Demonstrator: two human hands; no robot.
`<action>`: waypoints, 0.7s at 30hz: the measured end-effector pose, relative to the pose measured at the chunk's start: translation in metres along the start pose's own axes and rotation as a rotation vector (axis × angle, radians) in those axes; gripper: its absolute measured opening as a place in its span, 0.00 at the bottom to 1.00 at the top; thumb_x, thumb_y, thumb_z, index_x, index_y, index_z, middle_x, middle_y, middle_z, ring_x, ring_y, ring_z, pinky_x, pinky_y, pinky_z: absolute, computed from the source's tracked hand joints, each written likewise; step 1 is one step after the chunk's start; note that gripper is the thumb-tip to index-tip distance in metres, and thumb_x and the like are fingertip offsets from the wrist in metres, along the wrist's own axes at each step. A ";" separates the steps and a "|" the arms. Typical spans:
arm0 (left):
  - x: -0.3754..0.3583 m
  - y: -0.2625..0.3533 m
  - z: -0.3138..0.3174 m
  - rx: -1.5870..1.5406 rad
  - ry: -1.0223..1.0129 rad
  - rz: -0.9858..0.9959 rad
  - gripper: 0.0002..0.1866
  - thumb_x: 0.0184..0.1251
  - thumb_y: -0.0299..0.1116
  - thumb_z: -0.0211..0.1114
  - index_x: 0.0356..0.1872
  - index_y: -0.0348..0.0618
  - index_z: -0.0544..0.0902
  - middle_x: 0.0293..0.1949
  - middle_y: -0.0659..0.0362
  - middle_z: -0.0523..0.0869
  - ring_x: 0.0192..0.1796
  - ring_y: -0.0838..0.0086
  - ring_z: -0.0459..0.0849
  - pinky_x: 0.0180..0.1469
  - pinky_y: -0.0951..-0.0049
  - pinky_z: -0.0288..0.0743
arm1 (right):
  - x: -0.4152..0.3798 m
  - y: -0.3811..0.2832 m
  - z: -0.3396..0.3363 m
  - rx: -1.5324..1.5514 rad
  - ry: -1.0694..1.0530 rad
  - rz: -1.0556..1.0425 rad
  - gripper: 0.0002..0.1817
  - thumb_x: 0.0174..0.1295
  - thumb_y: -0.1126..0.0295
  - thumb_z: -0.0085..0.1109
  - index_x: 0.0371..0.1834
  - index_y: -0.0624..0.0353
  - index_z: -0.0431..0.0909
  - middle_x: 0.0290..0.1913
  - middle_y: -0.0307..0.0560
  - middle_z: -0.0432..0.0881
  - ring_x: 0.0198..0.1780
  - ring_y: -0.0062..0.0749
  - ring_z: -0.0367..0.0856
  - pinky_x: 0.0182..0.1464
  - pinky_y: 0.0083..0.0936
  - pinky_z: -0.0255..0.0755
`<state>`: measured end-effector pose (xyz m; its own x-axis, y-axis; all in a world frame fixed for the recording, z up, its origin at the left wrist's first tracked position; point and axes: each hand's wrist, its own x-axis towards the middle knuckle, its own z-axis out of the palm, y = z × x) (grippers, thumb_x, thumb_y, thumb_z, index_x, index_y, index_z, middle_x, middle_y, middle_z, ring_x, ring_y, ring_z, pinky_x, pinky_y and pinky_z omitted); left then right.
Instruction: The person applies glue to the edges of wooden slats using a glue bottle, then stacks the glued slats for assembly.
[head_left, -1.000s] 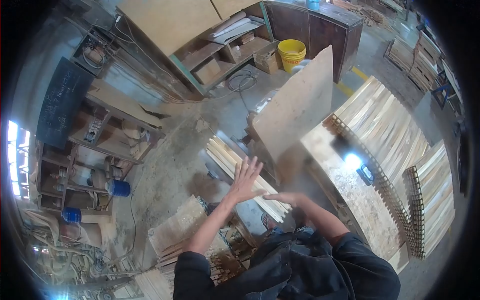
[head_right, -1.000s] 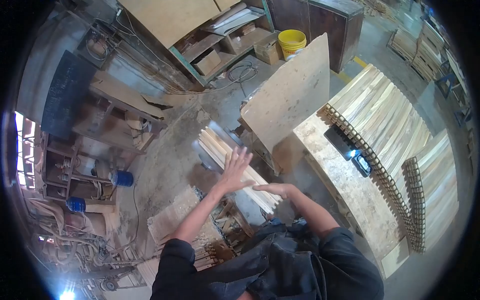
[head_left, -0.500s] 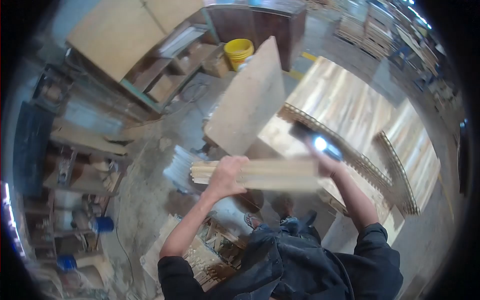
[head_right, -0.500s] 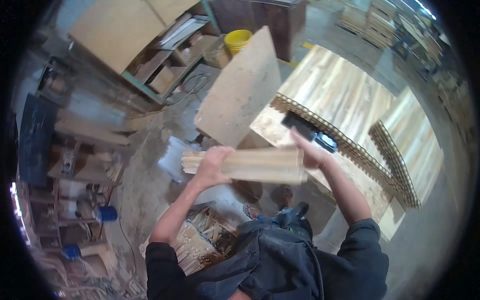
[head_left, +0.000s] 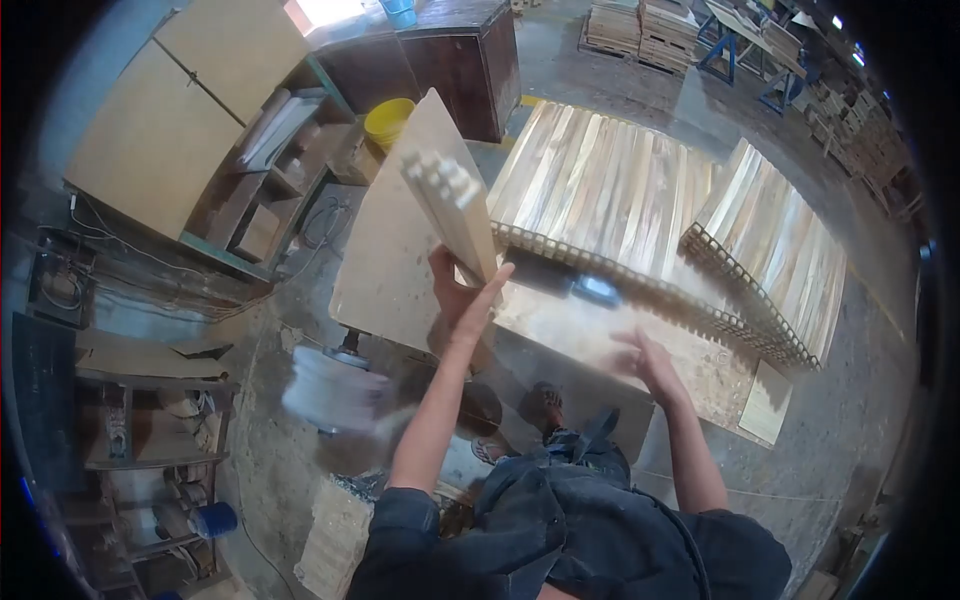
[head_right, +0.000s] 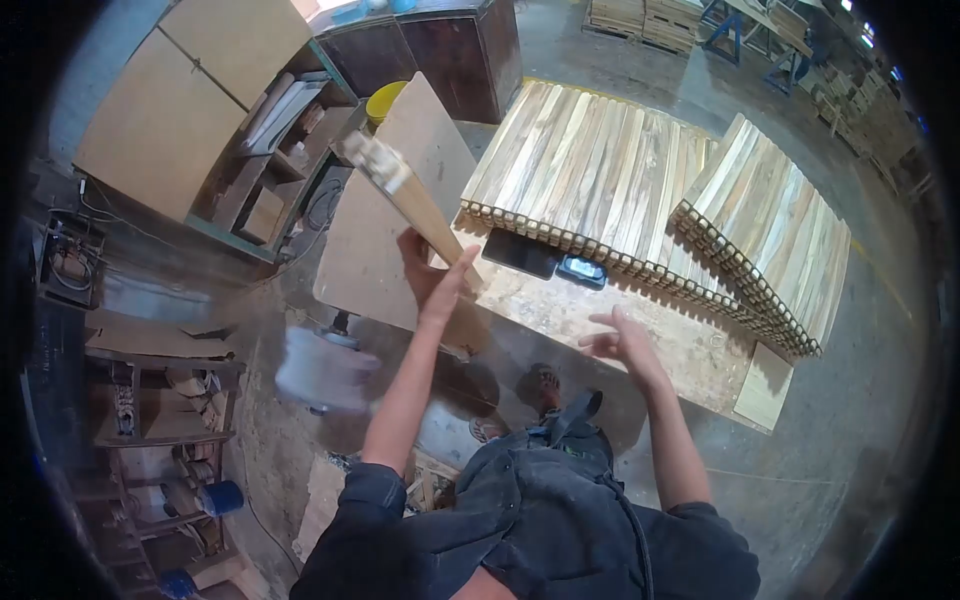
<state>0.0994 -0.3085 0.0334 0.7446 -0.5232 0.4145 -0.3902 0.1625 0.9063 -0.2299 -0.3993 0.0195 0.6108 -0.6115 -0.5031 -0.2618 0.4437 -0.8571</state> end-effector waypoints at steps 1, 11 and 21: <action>-0.008 -0.017 0.003 0.034 -0.024 -0.008 0.45 0.49 0.35 0.89 0.65 0.37 0.68 0.58 0.55 0.78 0.61 0.68 0.77 0.67 0.64 0.72 | 0.000 0.001 0.005 0.012 0.000 0.020 0.40 0.83 0.39 0.37 0.71 0.70 0.74 0.46 0.60 0.91 0.47 0.39 0.92 0.59 0.33 0.83; -0.091 0.023 -0.027 -0.185 0.496 -0.266 0.44 0.52 0.32 0.88 0.66 0.34 0.68 0.56 0.53 0.80 0.56 0.70 0.81 0.60 0.69 0.77 | 0.069 0.035 0.164 -0.646 -0.187 -0.884 0.47 0.56 0.48 0.81 0.75 0.62 0.74 0.63 0.59 0.86 0.62 0.51 0.86 0.65 0.40 0.77; -0.211 -0.019 -0.159 0.280 1.009 -0.821 0.55 0.59 0.42 0.83 0.80 0.29 0.57 0.66 0.35 0.78 0.68 0.48 0.80 0.72 0.54 0.72 | 0.078 0.120 0.278 -0.831 -1.134 0.085 0.34 0.61 0.49 0.75 0.58 0.70 0.84 0.45 0.50 0.90 0.45 0.34 0.86 0.50 0.35 0.79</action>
<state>0.0360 -0.0678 -0.0575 0.8412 0.4791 -0.2506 0.3551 -0.1399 0.9243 -0.0059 -0.2111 -0.0920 0.7286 0.4268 -0.5357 -0.4432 -0.3025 -0.8438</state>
